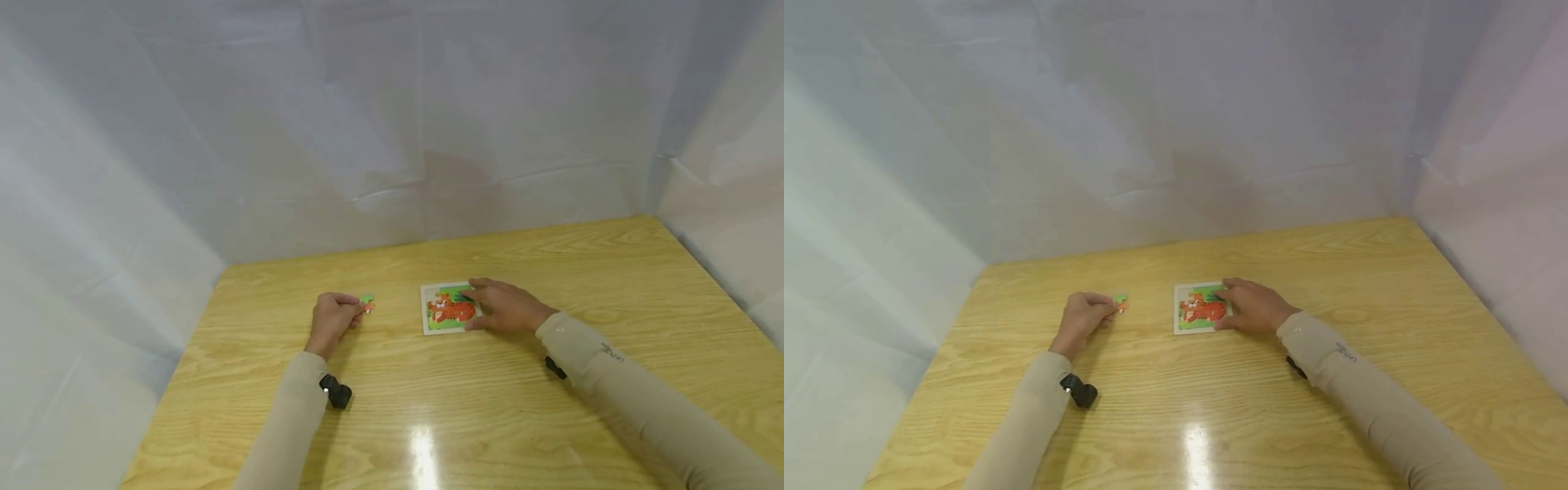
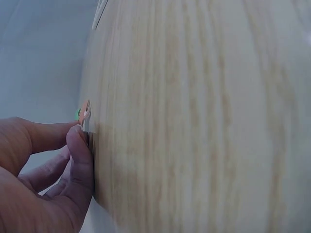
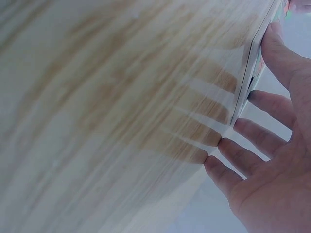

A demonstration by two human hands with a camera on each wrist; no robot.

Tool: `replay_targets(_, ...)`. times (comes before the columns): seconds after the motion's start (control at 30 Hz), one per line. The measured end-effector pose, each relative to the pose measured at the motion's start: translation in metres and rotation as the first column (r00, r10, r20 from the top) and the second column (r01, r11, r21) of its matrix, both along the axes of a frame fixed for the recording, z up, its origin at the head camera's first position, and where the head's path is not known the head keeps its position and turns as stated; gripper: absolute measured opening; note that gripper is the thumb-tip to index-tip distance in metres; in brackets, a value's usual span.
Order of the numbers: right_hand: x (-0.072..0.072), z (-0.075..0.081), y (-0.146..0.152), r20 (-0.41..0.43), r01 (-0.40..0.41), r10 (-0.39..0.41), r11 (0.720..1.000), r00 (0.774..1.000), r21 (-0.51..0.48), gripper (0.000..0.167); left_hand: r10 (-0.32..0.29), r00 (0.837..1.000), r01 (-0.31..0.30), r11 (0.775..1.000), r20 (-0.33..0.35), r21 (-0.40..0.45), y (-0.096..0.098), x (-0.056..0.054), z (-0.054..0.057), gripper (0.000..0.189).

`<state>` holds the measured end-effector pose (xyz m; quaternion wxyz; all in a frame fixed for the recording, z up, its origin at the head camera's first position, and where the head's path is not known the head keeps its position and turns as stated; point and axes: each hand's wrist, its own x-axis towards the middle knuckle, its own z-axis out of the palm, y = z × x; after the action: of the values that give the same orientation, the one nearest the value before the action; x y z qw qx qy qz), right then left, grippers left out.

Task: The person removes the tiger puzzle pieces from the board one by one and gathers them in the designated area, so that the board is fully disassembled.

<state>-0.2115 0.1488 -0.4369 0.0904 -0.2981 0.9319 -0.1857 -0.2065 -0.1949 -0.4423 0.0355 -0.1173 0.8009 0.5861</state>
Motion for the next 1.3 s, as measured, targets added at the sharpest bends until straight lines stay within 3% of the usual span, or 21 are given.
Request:
replay_targets(0.6, -0.002, -0.004, -0.001, -0.011, -0.021, 0.020, 1.000, 1.000, -0.021, 0.074, 0.001, 1.000, 0.000, 1.000, -0.017, 0.007, -0.001, -0.004, -0.004, 0.021)
replay_targets(0.77, -0.002, -0.006, -0.003, -0.012, -0.024, 0.023, 1.000, 1.000, -0.013, 0.075, -0.062, 0.997, 0.057, 0.994, -0.055, -0.090, 0.008, -0.003, -0.003, 0.021)
replay_targets(0.87, -0.002, -0.006, -0.004, -0.016, -0.019, 0.019, 1.000, 1.000, -0.012, 0.075, -0.142, 0.987, 0.126, 0.973, -0.072, -0.193, 0.019, -0.003, 0.001, 0.018)
replay_targets(1.0, -0.002, -0.005, -0.006, -0.018, -0.019, 0.018, 1.000, 1.000, -0.020, 0.074, -0.266, 0.962, 0.232, 0.922, -0.070, -0.309, 0.037, -0.002, 0.008, 0.016)
replay_targets(1.13, -0.001, -0.005, -0.007, -0.013, -0.016, 0.015, 1.000, 1.000, -0.022, 0.075, -0.383, 0.922, 0.337, 0.868, -0.057, -0.365, 0.053, 0.000, 0.013, 0.019)
replay_targets(1.3, -0.002, -0.004, -0.009, -0.011, -0.011, 0.011, 1.000, 1.000, -0.014, 0.075, -0.484, 0.873, 0.424, 0.816, -0.063, -0.392, 0.067, 0.000, 0.014, 0.023)
